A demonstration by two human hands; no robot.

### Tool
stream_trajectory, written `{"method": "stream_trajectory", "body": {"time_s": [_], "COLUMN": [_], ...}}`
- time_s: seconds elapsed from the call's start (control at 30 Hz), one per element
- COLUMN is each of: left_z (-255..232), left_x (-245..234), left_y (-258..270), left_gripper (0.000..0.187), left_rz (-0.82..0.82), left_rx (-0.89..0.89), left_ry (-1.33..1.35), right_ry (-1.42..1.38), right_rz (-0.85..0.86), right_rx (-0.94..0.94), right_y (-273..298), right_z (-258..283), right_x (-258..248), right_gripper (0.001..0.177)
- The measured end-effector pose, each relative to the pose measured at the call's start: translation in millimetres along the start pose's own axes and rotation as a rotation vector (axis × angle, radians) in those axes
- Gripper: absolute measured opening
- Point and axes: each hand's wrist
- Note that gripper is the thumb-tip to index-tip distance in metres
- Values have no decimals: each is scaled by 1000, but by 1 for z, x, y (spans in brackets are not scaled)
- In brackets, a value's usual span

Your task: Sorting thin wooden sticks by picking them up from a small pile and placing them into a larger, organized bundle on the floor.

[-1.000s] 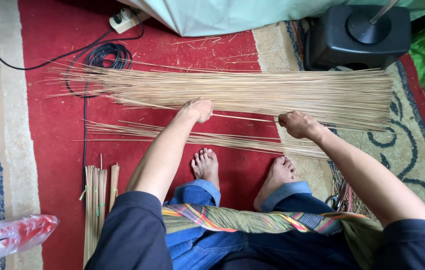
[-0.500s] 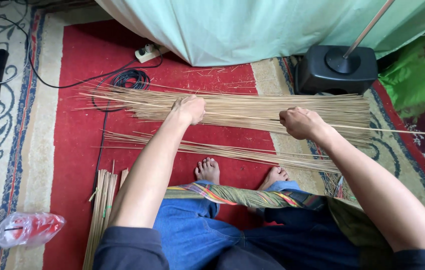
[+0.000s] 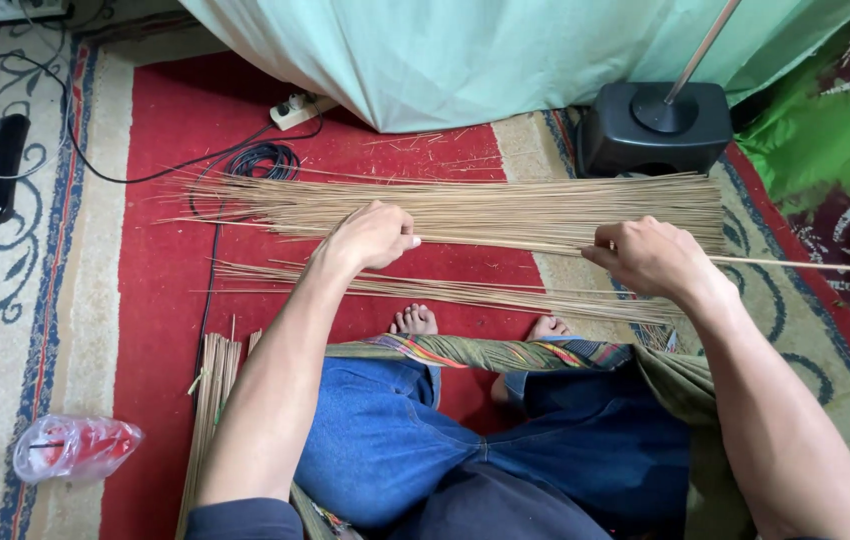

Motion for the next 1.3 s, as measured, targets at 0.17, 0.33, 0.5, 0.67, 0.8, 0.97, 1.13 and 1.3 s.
{"method": "stream_trajectory", "body": {"time_s": [0.17, 0.33, 0.5, 0.67, 0.8, 0.97, 1.13, 1.3], "left_z": [-15, -20, -16, -7, -12, -10, -5, -9], "left_x": [-3, 13, 10, 16, 17, 28, 27, 26], "left_y": [20, 31, 29, 13, 14, 10, 20, 22], "left_gripper": [26, 26, 25, 26, 28, 25, 27, 27], "left_rz": [-41, -46, -58, -70, -66, 2, 130, 177], "left_rx": [-18, 19, 52, 83, 91, 119, 117, 115], "left_ry": [38, -44, 5, -36, -30, -2, -9, -23], "right_ry": [-43, 0, -19, -12, 11, 30, 32, 43], "right_rz": [-7, -22, -16, 6, -15, 36, 149, 292], "right_rx": [10, -50, -46, -97, -124, -130, -158, -232], "right_y": [3, -8, -14, -33, -44, -44, -26, -15], "right_z": [-16, -21, -20, -18, -18, -17, -7, -8], "right_x": [14, 24, 33, 49, 56, 52, 34, 26], "right_gripper": [36, 33, 32, 32, 32, 32, 31, 29]}}
Point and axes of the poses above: each hand's wrist, its own y-axis away from the middle knuckle, its own x-axis out of the palm, z = x × y, and after that the axes turned 14 degrees about -z, right-handed
